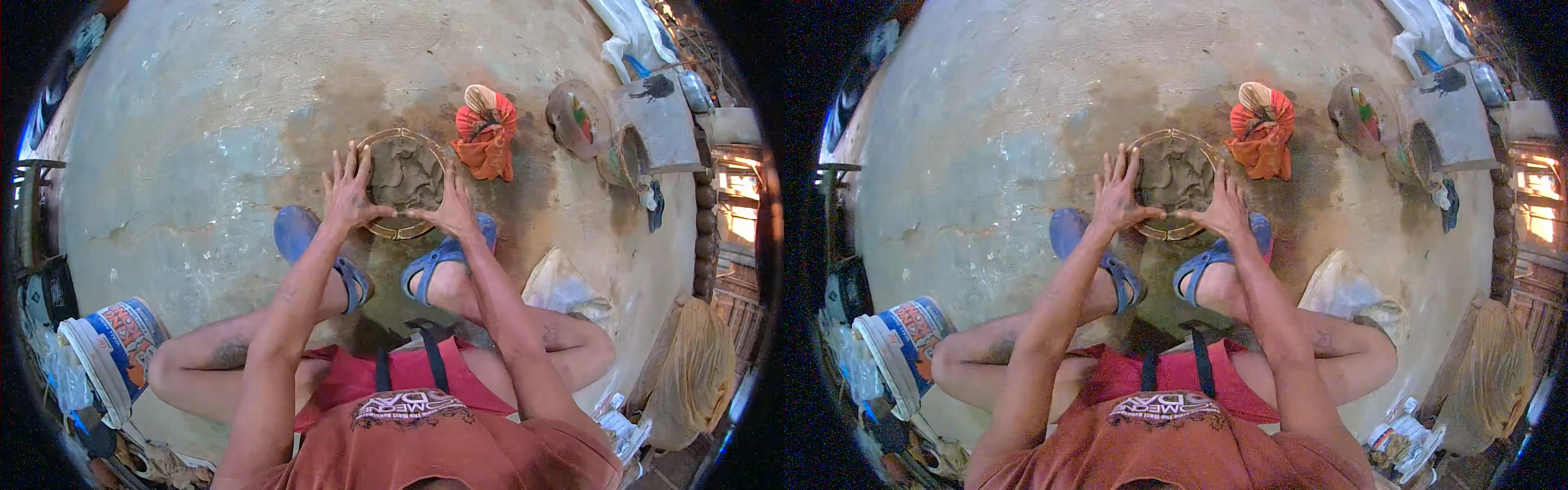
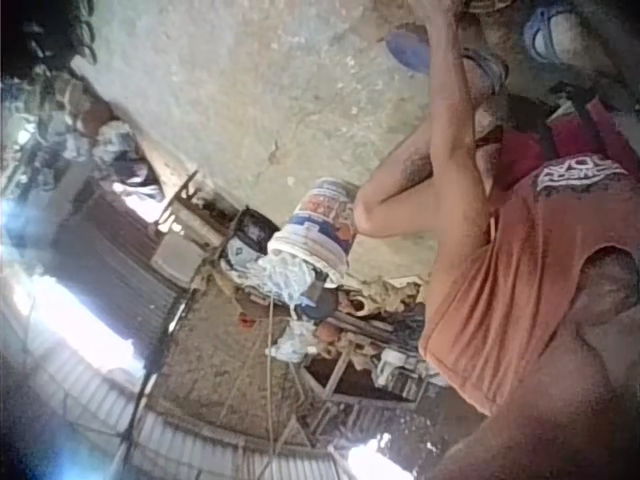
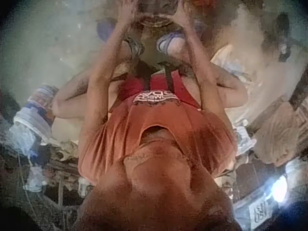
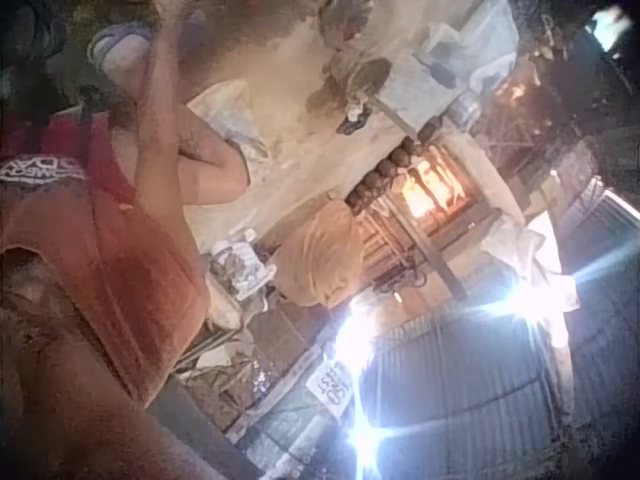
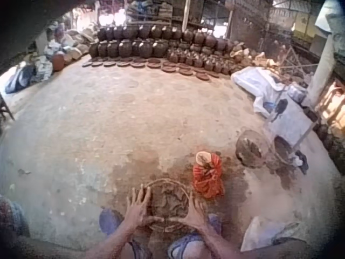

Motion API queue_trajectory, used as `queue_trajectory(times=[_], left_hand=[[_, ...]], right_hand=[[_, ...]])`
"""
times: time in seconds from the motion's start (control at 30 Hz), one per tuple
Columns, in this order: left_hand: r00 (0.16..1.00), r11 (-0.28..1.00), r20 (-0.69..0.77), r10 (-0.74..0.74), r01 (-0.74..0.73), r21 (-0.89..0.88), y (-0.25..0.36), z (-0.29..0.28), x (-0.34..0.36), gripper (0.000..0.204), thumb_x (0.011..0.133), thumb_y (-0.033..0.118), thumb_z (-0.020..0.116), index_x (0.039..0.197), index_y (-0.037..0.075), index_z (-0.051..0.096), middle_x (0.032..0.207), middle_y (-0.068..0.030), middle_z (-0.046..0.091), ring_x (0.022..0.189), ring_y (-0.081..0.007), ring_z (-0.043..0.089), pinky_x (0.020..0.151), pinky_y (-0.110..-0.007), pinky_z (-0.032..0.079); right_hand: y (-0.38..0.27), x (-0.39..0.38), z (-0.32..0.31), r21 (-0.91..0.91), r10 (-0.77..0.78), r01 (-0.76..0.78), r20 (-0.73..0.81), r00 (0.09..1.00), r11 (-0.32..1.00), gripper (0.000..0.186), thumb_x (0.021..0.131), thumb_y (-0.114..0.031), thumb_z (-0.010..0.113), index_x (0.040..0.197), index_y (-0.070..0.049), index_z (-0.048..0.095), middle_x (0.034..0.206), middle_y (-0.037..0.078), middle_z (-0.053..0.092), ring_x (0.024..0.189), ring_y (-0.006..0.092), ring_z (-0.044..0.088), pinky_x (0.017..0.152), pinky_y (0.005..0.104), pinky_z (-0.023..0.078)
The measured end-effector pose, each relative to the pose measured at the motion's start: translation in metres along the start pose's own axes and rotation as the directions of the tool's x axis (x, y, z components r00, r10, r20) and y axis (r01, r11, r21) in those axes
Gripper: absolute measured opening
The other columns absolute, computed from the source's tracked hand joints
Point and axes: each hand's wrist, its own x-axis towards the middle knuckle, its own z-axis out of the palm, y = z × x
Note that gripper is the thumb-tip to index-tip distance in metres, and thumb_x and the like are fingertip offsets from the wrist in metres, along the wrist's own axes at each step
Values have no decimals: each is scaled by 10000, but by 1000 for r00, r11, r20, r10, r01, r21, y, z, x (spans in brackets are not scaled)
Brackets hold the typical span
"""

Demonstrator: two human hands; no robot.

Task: The person shapes a damp clay base inside a wooden hoop by hand and with a red tool, then picks up the hoop and turns around.

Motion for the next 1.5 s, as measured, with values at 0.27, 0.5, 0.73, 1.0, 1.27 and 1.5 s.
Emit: queue_trajectory(times=[0.27,0.5,0.73,1.0,1.27,1.5], left_hand=[[978,983,-208,-3,-35,-179,6,11,21,1548,357,552,995,1657,233,219,1514,-148,443,1345,-451,461,972,-654,453],[967,973,-120,-226,219,-69,40,-3,41,1463,425,534,996,1646,230,248,1372,-159,499,1238,-417,516,920,-620,480],[963,961,-15,-270,269,-66,29,8,60,1442,463,550,984,1647,216,232,1513,-185,416,1347,-452,445,1001,-665,446],[986,973,85,-140,153,-172,15,5,71,1360,510,571,967,1629,207,285,1529,-152,425,1403,-433,411,1047,-710,411],[945,933,52,-322,326,-151,46,-5,83,1075,552,597,947,1450,188,521,1489,-192,463,1419,-443,398,1060,-703,406],[943,910,190,-275,318,-264,23,-2,99,1088,610,628,892,1528,214,480,1588,-156,417,1471,-440,345,1132,-703,324]], right_hand=[[-23,-8,4,-58,40,-43,-47,998,997,1605,462,-711,929,1629,8,93,1465,329,430,1372,496,439,1147,550,388],[-18,18,1,-3,163,-166,-174,971,986,1446,468,-676,946,1564,-4,285,1349,275,553,1222,446,588,1017,525,502],[-19,34,-7,52,188,-184,-93,978,982,1297,478,-621,971,1456,12,401,1346,286,584,1257,439,586,1019,516,510],[9,40,6,165,113,-94,-110,988,982,1083,585,-637,923,1359,-7,504,1281,292,636,1206,449,619,1007,511,503],[-11,53,7,134,301,-280,-176,937,950,1004,595,-626,921,1308,-36,531,1228,248,663,1167,441,637,992,515,510],[7,65,-8,216,243,-233,-18,970,948,974,637,-643,901,1281,3,559,1240,276,672,1176,425,644,978,496,514]])
